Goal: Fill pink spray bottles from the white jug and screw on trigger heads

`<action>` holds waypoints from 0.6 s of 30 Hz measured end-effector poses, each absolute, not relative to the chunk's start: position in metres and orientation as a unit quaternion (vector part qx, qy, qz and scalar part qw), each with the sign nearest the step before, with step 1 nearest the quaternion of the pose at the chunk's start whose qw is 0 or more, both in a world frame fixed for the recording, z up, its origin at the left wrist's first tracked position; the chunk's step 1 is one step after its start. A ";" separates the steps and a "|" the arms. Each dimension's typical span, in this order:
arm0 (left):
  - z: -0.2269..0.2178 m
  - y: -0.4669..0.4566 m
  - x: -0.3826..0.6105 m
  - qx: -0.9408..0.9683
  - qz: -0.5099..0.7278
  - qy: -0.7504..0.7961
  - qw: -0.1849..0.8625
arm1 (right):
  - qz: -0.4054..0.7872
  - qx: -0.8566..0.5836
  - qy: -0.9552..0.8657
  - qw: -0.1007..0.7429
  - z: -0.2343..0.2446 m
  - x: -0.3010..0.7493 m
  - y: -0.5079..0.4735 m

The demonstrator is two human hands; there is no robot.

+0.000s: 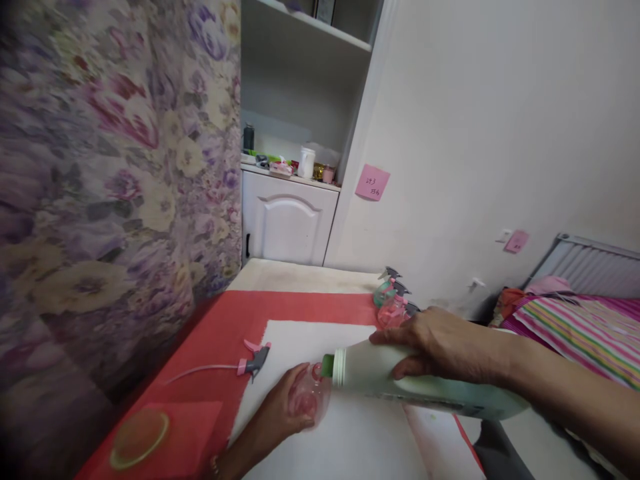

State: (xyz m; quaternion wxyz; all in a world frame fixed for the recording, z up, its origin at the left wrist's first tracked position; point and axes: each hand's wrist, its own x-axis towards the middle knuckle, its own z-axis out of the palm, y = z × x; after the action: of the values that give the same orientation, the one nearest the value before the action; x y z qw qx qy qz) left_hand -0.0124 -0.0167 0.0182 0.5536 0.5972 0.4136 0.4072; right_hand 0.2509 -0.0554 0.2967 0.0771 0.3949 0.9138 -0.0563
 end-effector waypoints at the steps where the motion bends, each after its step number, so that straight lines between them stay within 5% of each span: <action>1: 0.019 -0.017 -0.013 0.596 0.408 0.412 0.555 | -0.063 0.398 0.912 0.083 0.297 0.250 -0.055; 18: 0.019 -0.017 -0.013 0.615 0.403 0.415 0.535 | -0.069 0.385 0.917 0.077 0.302 0.246 -0.055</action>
State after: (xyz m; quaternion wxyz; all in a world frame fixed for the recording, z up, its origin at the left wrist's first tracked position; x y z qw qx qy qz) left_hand -0.0127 -0.0168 0.0188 0.5355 0.6152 0.4148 0.4035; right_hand 0.2463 -0.0548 0.3019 0.0774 0.3848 0.9171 -0.0691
